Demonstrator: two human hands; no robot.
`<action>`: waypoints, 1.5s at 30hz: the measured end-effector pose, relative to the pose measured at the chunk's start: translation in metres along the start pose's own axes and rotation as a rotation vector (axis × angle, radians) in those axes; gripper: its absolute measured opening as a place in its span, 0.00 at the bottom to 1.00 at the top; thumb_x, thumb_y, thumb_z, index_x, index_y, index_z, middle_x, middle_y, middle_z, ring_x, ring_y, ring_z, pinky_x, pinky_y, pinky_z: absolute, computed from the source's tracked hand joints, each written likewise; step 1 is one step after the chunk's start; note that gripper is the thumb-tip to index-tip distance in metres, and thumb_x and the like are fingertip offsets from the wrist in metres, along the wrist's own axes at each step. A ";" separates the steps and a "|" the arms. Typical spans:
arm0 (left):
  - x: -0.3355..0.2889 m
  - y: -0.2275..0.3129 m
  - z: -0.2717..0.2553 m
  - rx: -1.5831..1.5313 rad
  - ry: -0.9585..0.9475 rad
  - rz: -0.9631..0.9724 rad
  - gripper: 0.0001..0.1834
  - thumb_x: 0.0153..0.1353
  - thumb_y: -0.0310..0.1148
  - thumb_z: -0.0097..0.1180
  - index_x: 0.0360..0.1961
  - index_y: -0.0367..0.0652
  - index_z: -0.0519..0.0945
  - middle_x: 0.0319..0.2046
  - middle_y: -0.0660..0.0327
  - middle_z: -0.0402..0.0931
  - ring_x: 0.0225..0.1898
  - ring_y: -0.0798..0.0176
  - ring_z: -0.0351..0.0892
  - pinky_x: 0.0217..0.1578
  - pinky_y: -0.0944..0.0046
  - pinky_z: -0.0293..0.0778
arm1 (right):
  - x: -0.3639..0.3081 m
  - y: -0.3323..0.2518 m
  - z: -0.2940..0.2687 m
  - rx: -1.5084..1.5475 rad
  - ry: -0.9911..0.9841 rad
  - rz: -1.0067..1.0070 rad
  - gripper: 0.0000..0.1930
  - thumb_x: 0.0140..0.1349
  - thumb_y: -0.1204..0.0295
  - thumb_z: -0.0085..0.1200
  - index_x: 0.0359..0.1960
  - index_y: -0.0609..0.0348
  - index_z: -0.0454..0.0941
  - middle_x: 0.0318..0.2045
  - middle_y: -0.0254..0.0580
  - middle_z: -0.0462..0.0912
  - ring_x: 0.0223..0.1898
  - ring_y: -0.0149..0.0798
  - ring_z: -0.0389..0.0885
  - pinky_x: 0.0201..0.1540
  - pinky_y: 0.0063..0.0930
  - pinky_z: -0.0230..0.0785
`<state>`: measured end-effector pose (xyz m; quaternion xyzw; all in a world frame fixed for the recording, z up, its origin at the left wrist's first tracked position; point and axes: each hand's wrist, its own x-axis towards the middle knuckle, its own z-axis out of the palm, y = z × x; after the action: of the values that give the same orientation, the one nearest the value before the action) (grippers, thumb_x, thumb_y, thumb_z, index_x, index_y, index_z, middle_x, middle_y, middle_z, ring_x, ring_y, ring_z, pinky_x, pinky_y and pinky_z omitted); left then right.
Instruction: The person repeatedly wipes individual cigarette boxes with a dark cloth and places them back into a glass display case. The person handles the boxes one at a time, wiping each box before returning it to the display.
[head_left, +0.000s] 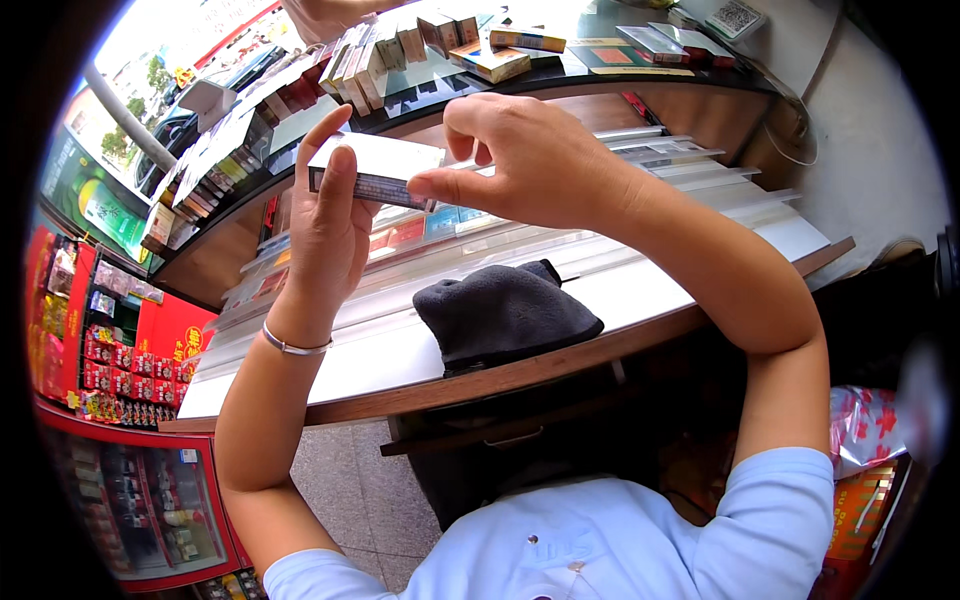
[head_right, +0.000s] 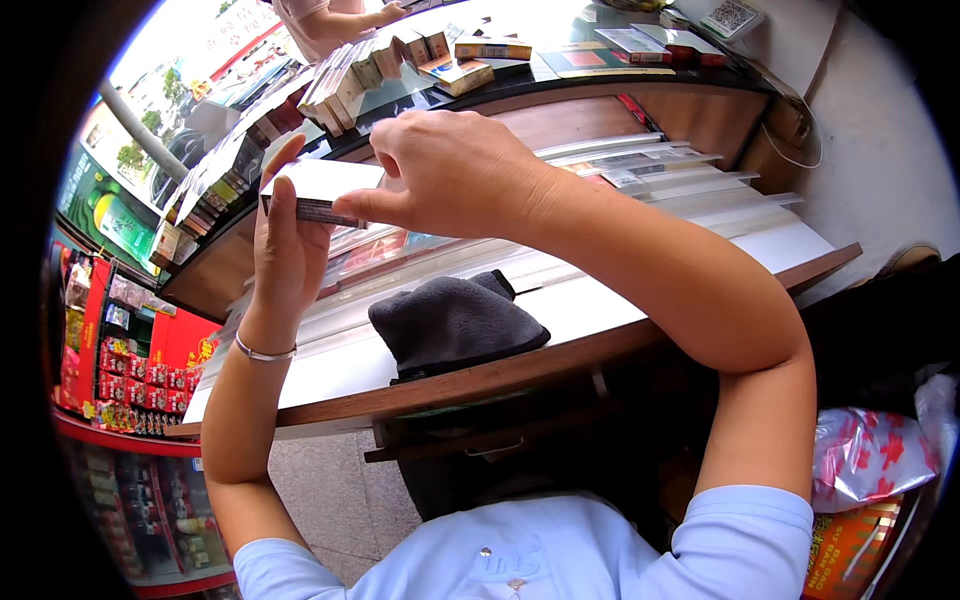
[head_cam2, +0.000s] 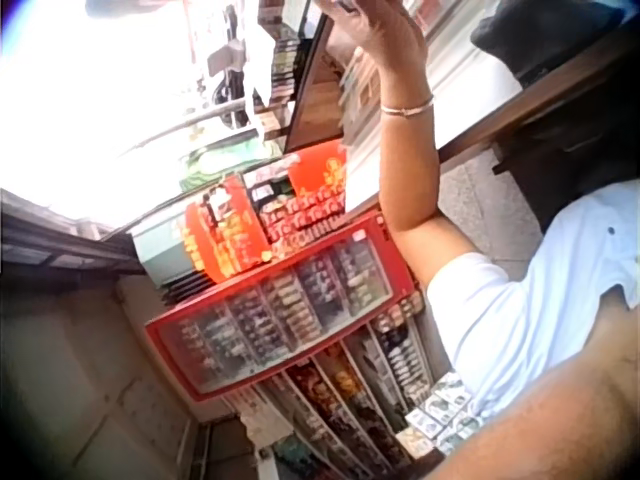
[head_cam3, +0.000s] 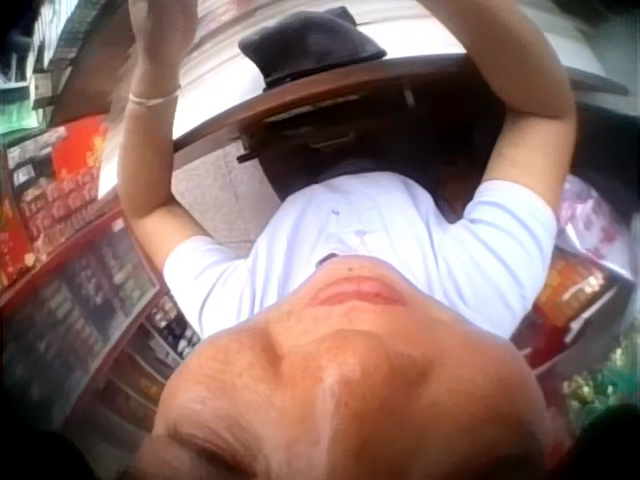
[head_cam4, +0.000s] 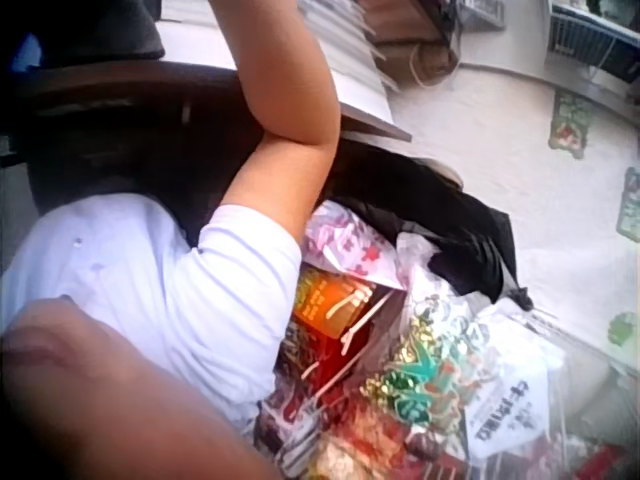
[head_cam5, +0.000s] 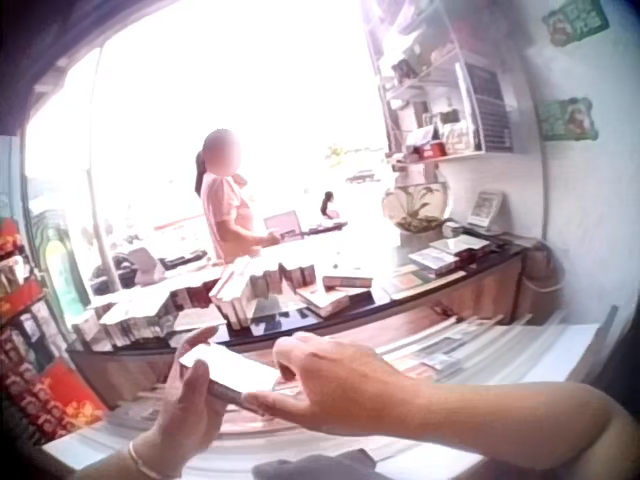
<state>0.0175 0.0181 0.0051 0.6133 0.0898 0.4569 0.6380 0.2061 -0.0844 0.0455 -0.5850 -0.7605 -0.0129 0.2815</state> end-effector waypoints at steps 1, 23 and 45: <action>-0.002 -0.001 0.001 0.024 -0.004 -0.002 0.35 0.58 0.49 0.60 0.60 0.45 0.61 0.39 0.62 0.74 0.44 0.67 0.77 0.48 0.64 0.75 | 0.001 0.006 0.010 0.056 0.115 -0.072 0.31 0.58 0.40 0.50 0.38 0.61 0.77 0.32 0.51 0.79 0.36 0.45 0.80 0.36 0.40 0.72; -0.027 -0.018 0.019 0.447 -0.472 -0.455 0.34 0.61 0.44 0.57 0.66 0.46 0.59 0.57 0.52 0.66 0.60 0.57 0.65 0.58 0.57 0.64 | -0.068 0.284 -0.025 -0.590 -0.944 0.940 0.28 0.56 0.50 0.54 0.48 0.62 0.78 0.45 0.48 0.80 0.38 0.47 0.81 0.36 0.40 0.74; -0.027 -0.013 0.019 0.482 -0.551 -0.470 0.32 0.62 0.38 0.55 0.66 0.47 0.59 0.58 0.54 0.66 0.60 0.58 0.66 0.58 0.57 0.64 | -0.093 0.355 0.024 -0.617 -1.025 0.601 0.20 0.64 0.63 0.42 0.46 0.67 0.77 0.49 0.60 0.77 0.52 0.55 0.75 0.52 0.44 0.67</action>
<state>0.0214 -0.0116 -0.0139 0.8066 0.1574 0.0846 0.5634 0.5287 -0.0463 -0.1263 -0.7573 -0.5634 0.1286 -0.3041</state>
